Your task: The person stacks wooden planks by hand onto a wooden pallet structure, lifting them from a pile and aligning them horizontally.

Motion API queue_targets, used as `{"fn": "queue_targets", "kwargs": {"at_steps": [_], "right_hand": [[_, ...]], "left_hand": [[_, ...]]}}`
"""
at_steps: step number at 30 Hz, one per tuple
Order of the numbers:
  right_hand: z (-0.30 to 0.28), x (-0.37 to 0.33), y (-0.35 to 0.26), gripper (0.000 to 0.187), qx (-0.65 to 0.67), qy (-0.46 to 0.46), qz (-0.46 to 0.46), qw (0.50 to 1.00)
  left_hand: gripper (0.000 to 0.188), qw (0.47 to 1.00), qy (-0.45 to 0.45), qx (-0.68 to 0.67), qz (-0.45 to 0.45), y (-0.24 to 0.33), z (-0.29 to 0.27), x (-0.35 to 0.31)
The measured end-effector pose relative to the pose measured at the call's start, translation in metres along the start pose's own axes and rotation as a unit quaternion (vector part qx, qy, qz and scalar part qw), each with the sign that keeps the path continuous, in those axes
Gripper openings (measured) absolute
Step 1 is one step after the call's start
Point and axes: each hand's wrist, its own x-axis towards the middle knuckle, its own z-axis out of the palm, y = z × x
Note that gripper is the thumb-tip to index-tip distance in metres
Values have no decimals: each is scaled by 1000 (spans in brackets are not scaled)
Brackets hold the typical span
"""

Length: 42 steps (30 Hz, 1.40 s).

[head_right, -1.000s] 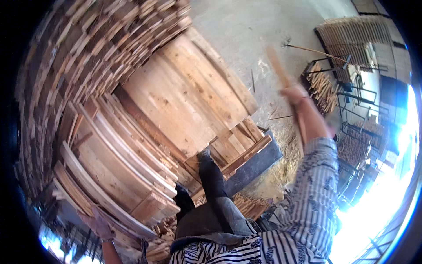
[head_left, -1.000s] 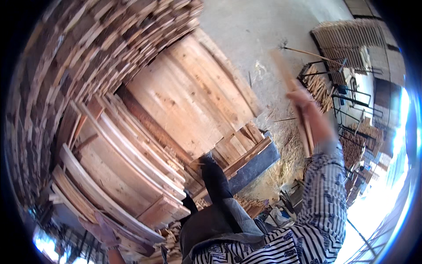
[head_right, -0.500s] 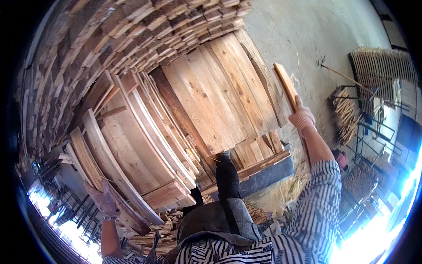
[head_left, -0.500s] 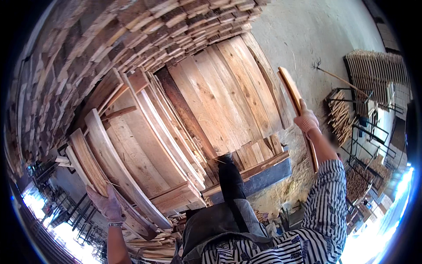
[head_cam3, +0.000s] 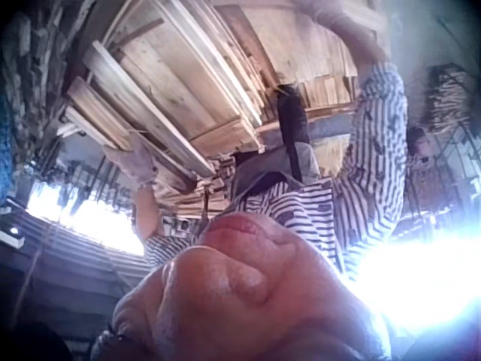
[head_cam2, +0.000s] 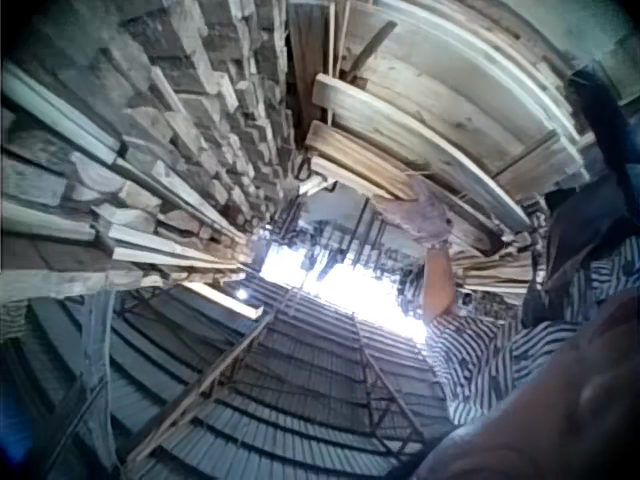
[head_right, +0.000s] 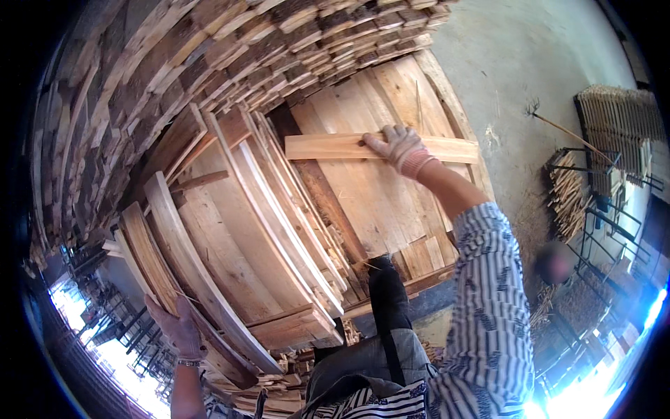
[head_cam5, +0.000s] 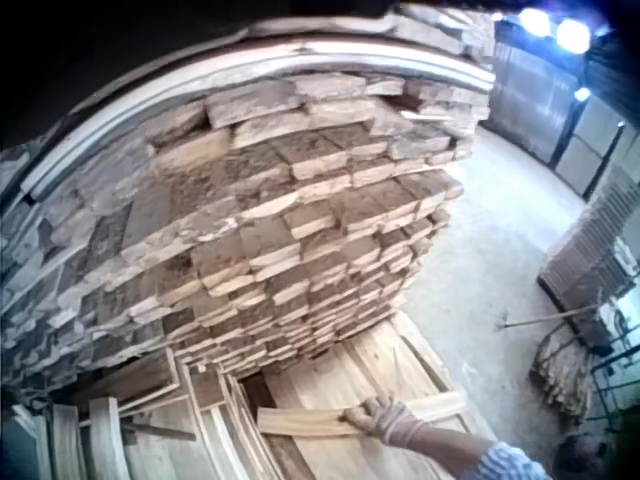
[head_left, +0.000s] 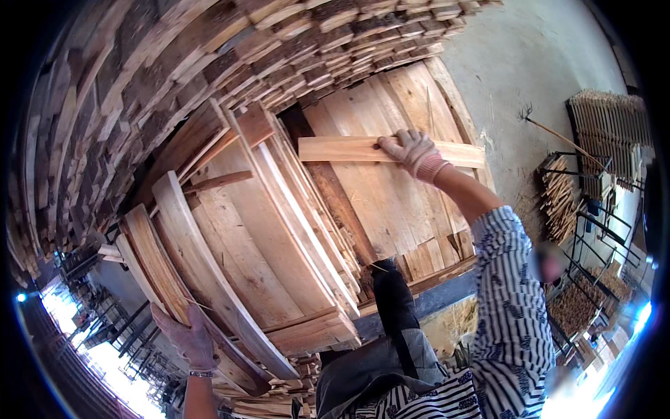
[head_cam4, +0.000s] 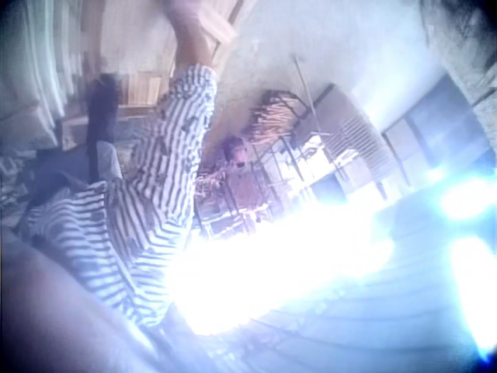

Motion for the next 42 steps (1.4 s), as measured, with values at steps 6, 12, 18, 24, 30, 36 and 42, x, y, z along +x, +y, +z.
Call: {"fn": "queue_targets", "kwargs": {"at_steps": [6, 12, 18, 24, 30, 36, 42], "right_hand": [[-50, 41, 9, 65, -74, -73, -19, 994], [-30, 107, 43, 63, -181, 14, -71, 981], [-22, 108, 20, 60, -161, -53, 14, 985], [-64, 15, -126, 94, 194, -72, 157, 966], [-224, -103, -163, 60, 248, -51, 109, 961], [-499, -38, -309, 61, 620, 63, -105, 775], [-567, 53, -451, 39, 903, -124, -97, 399]], "left_hand": [[93, 996, -16, 86, -20, 6, -10, -8], [92, 999, -6, 24, -23, 7, -3, -2], [102, 999, -29, 23, -38, 1, -5, -9], [107, 986, -86, 112, -84, 9, -14, 3], [110, 992, -71, 73, -71, 1, -18, -5], [108, 989, -74, 80, -103, -7, -53, -14], [104, 993, -82, 63, -63, 23, -43, -12]]}}
